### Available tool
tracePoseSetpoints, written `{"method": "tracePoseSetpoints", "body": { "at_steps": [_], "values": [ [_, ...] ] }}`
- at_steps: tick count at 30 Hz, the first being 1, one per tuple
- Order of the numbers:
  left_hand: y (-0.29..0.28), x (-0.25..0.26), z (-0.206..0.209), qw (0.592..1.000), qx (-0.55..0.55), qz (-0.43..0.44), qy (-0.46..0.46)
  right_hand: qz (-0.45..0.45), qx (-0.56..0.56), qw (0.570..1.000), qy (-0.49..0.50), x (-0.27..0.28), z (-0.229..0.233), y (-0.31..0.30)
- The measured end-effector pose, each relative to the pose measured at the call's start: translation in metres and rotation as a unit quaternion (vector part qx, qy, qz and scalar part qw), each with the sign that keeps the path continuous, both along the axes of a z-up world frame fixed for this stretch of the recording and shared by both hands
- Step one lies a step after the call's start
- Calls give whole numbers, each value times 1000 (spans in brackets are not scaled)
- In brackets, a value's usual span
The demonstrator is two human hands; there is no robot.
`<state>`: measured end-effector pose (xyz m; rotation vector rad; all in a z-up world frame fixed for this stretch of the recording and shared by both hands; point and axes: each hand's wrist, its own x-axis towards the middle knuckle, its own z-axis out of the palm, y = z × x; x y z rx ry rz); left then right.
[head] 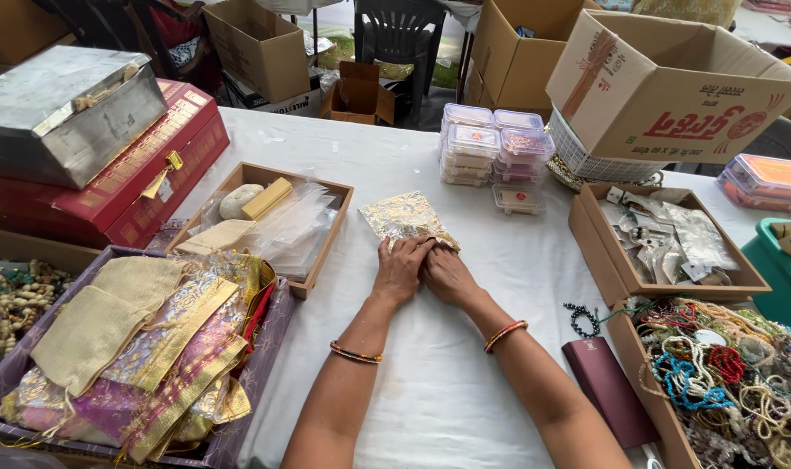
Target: The person folds a small patterned pouch containing jewelry, places it into a clear plastic container, and closes the lid. They then handle a small card and a beaded bracelet, placing the bracelet into a clear plastic bag.
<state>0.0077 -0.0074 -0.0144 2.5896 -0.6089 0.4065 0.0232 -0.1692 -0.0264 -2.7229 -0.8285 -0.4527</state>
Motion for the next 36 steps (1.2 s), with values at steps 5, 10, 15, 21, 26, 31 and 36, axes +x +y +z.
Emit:
{"method": "tracePoseSetpoints", "body": {
  "at_steps": [5,10,15,21,26,31,36],
  "values": [
    [1,-2,5,997,-43,-17,-57,63,-21,997,42,37,-24,0],
    [-1,4,-1,994,-59,-22,-85,54,-99,993,-21,74,-45,5],
    [2,5,0,992,-65,-5,-104,44,-130,988,-72,101,-54,14],
    [3,4,4,993,-56,2,-99,5,-122,990,-65,114,-67,14],
    [2,4,3,995,-47,-2,-85,-48,-127,991,7,117,-67,14],
    [3,3,5,995,-50,1,-89,-46,-116,992,22,129,-84,8],
    [3,7,3,994,-61,6,-92,-17,-118,993,-24,136,-104,5]
  ]
}}
